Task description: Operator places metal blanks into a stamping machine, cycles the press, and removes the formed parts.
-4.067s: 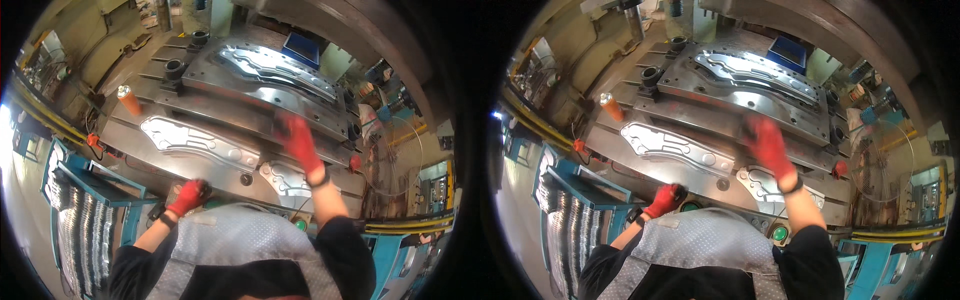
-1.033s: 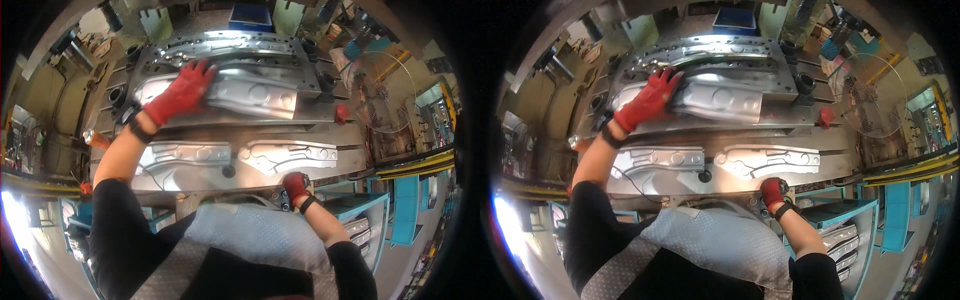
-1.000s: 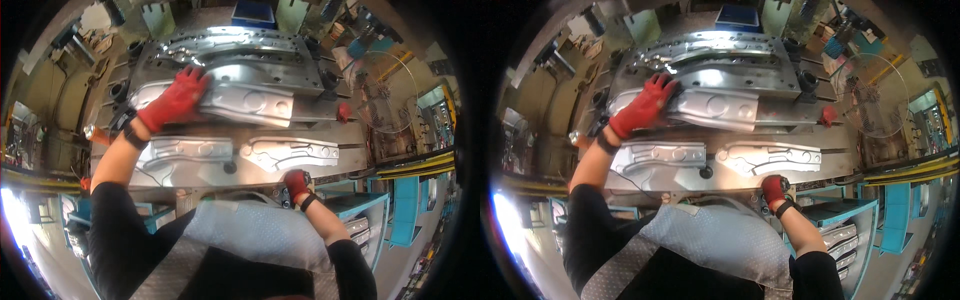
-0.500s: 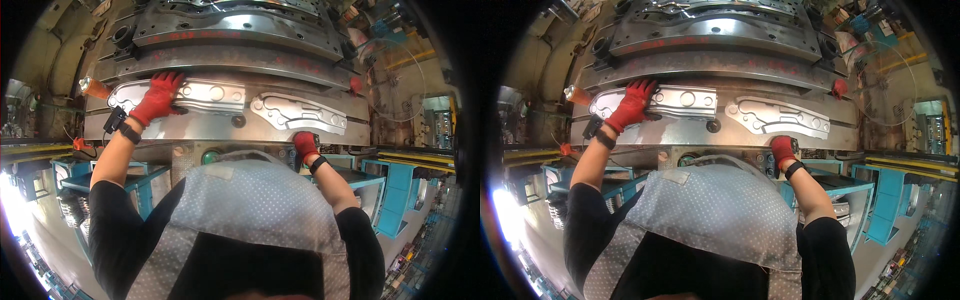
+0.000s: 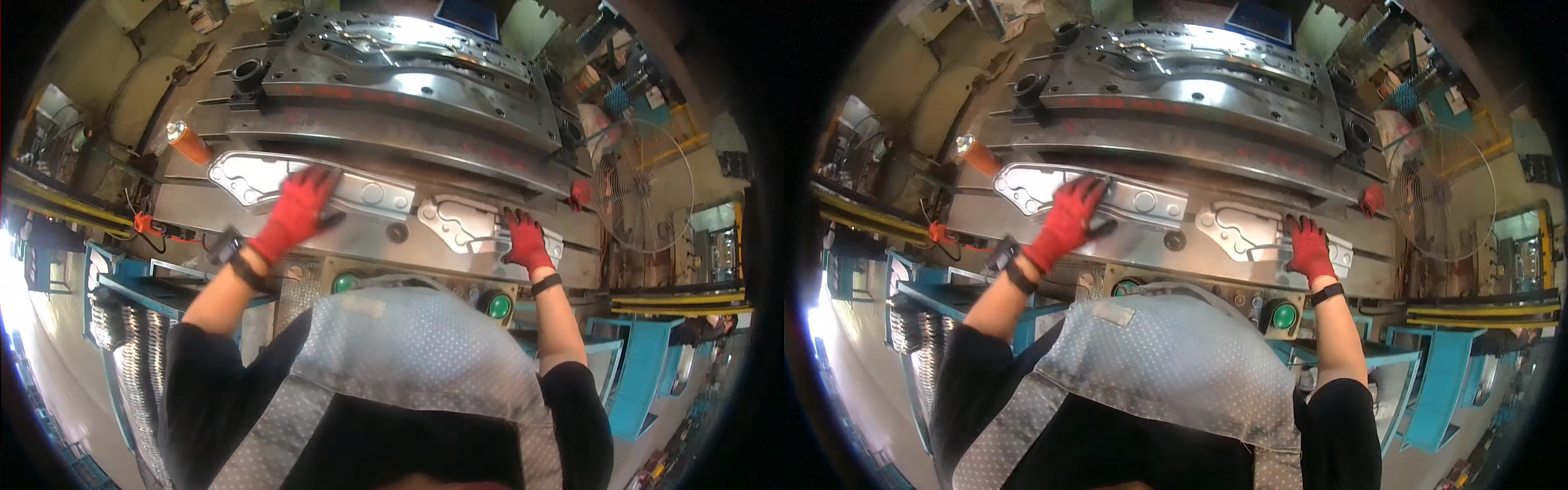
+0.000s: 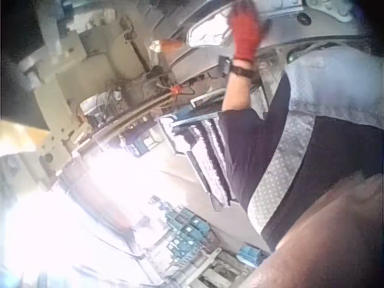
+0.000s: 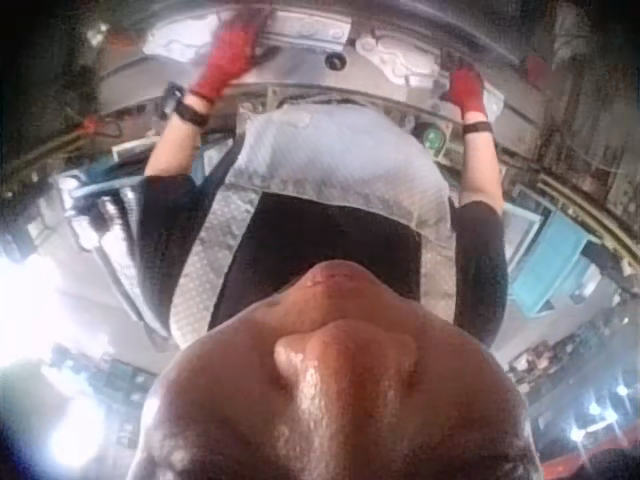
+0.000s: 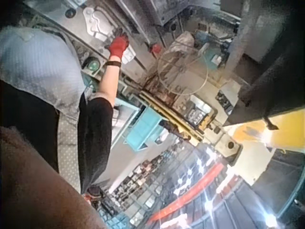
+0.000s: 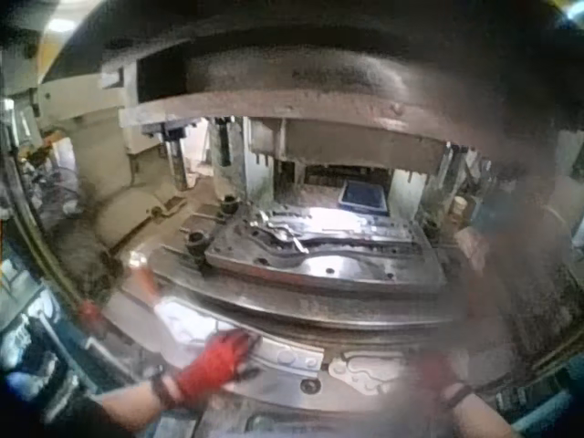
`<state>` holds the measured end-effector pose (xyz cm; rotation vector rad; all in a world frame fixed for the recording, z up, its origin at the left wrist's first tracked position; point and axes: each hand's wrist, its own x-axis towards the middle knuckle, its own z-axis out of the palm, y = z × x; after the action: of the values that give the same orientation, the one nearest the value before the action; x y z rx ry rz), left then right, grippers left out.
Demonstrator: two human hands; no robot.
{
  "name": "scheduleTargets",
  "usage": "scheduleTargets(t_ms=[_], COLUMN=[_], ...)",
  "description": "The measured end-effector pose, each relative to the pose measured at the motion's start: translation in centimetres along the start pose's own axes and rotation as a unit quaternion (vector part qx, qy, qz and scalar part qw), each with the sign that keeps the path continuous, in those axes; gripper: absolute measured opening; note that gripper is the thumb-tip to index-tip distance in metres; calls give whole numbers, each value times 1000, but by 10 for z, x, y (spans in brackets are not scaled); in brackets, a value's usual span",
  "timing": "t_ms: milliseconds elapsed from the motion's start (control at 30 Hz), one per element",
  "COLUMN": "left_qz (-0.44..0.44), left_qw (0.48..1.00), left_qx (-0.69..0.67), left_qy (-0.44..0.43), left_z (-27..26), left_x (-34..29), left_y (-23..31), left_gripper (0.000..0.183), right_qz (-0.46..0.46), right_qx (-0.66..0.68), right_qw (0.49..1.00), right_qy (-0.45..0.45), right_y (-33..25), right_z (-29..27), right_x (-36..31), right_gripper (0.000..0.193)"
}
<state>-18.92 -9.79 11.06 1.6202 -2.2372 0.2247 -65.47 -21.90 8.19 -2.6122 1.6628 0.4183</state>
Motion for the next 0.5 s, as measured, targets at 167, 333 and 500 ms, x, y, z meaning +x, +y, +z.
scheduleTargets(t_ms=[167, 333, 500], left_qz=[-42, -204, -248], left_qw=[986, 951, 906], left_qx=[-146, -212, -339], left_qy=[-64, -93, -61], left_z=[38, 80, 90], left_x=[-55, -69, -70], left_y=[34, 23, 14], left_gripper=[50, 44, 34], right_qz=[-86, -126, -89], right_qx=[11, 70, 47], right_qw=[996, 990, 994], right_qy=[-16, 4, 33], right_y=[29, 35, 36], right_z=[31, 32, 36], right_x=[21, 18, 11], right_gripper=[119, 117, 111])
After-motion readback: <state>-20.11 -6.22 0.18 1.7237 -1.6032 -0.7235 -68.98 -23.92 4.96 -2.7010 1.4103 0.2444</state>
